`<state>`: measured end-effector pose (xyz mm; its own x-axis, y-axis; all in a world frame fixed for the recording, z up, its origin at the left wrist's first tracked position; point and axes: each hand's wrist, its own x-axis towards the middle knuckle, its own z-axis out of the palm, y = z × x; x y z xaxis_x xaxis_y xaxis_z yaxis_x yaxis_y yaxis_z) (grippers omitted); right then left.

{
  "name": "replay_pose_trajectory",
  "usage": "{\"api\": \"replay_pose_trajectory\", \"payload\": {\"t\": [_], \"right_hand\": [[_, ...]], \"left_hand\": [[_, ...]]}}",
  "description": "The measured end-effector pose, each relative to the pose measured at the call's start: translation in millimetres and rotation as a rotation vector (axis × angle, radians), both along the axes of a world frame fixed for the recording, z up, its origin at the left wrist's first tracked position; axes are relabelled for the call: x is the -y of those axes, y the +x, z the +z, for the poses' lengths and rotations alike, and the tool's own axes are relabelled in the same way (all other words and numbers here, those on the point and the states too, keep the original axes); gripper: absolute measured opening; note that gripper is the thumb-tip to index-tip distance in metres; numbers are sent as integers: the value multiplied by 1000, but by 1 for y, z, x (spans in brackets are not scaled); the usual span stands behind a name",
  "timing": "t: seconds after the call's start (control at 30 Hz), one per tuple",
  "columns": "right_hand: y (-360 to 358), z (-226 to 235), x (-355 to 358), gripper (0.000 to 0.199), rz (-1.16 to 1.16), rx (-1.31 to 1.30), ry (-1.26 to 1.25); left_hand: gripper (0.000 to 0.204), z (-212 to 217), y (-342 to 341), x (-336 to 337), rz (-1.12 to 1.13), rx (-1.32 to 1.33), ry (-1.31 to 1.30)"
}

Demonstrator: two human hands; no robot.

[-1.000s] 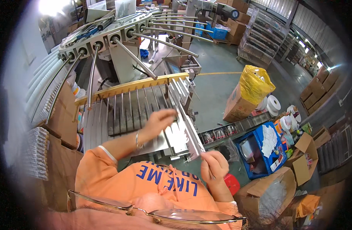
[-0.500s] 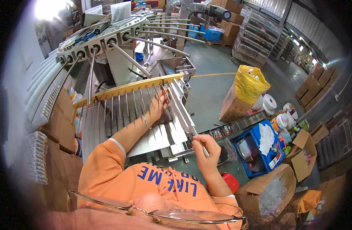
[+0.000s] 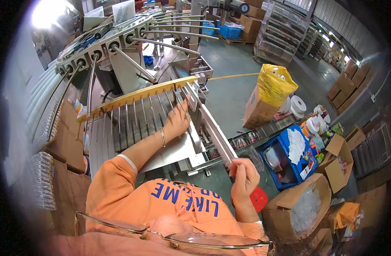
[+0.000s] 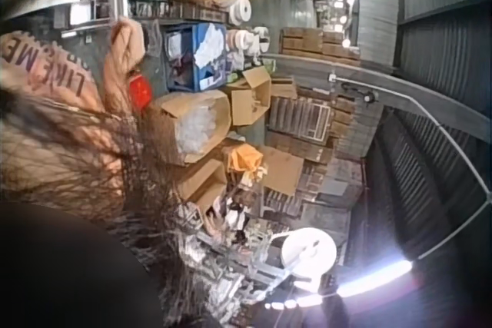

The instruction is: Loading brush components into a rotating assembly machine on a factory production floor.

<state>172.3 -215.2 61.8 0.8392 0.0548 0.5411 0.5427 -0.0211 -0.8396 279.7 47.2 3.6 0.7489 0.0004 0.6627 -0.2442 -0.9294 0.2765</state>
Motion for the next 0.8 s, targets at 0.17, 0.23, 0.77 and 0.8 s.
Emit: {"api": "replay_pose_trajectory", "payload": {"t": [0.17,0.23,0.77,0.8], "right_hand": [[14,5,-23,24,101,-41,66],[14,-3,-20,22,120,-29,40],[-2,-68,80,8,-198,-170,732],[-2,-68,82,8,-209,-176,733]], "left_hand": [[76,-7,18,-10,-33,68,5],[77,1,11,-2,-16,10,38],[53,41,-20,50,-798,-385,-1049],[49,44,-14,54,-839,-452,-1091]]}}
